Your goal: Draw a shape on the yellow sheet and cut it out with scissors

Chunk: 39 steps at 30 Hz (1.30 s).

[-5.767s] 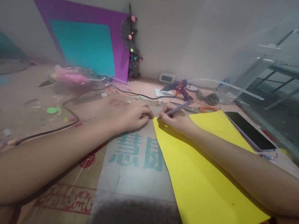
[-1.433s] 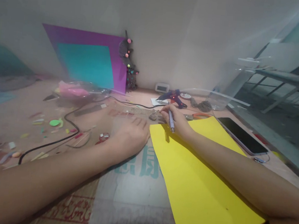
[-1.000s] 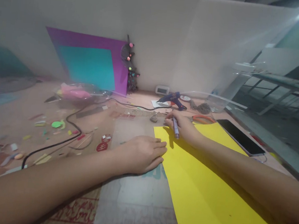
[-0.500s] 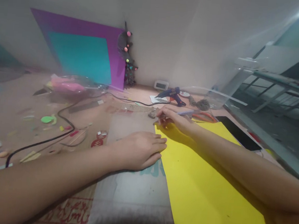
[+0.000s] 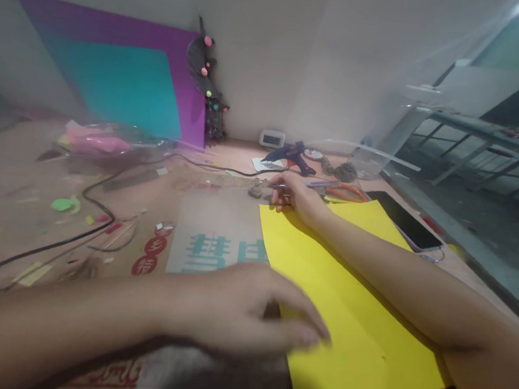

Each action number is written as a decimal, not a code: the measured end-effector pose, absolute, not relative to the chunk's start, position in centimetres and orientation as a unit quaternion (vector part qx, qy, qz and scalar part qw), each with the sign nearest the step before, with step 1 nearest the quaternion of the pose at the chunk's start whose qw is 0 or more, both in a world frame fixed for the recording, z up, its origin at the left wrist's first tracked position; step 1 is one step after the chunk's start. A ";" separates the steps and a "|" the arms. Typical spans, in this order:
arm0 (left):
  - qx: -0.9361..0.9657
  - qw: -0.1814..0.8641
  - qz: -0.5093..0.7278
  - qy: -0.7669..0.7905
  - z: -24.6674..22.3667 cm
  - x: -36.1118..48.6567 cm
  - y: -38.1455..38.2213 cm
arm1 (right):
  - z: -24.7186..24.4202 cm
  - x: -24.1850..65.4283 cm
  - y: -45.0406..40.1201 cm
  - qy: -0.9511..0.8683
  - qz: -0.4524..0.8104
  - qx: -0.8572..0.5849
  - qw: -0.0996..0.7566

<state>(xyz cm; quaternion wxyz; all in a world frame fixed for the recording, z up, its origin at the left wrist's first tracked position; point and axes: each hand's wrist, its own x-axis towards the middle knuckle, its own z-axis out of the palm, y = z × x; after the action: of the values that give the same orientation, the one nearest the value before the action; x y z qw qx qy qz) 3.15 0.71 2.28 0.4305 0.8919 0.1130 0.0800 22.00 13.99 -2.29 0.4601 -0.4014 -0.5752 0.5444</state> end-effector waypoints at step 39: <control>0.947 -0.085 0.029 0.310 -1.6 3.9 2.2 | -1.3 22.0 12.2 -0.705 0.409 -0.448 0.367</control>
<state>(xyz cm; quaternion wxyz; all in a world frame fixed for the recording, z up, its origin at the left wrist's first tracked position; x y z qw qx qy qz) 3.92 2.24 -1.62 -0.0845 0.9465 0.3100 0.0289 22.03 12.20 -1.31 0.3675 -0.4483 -0.7048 0.4090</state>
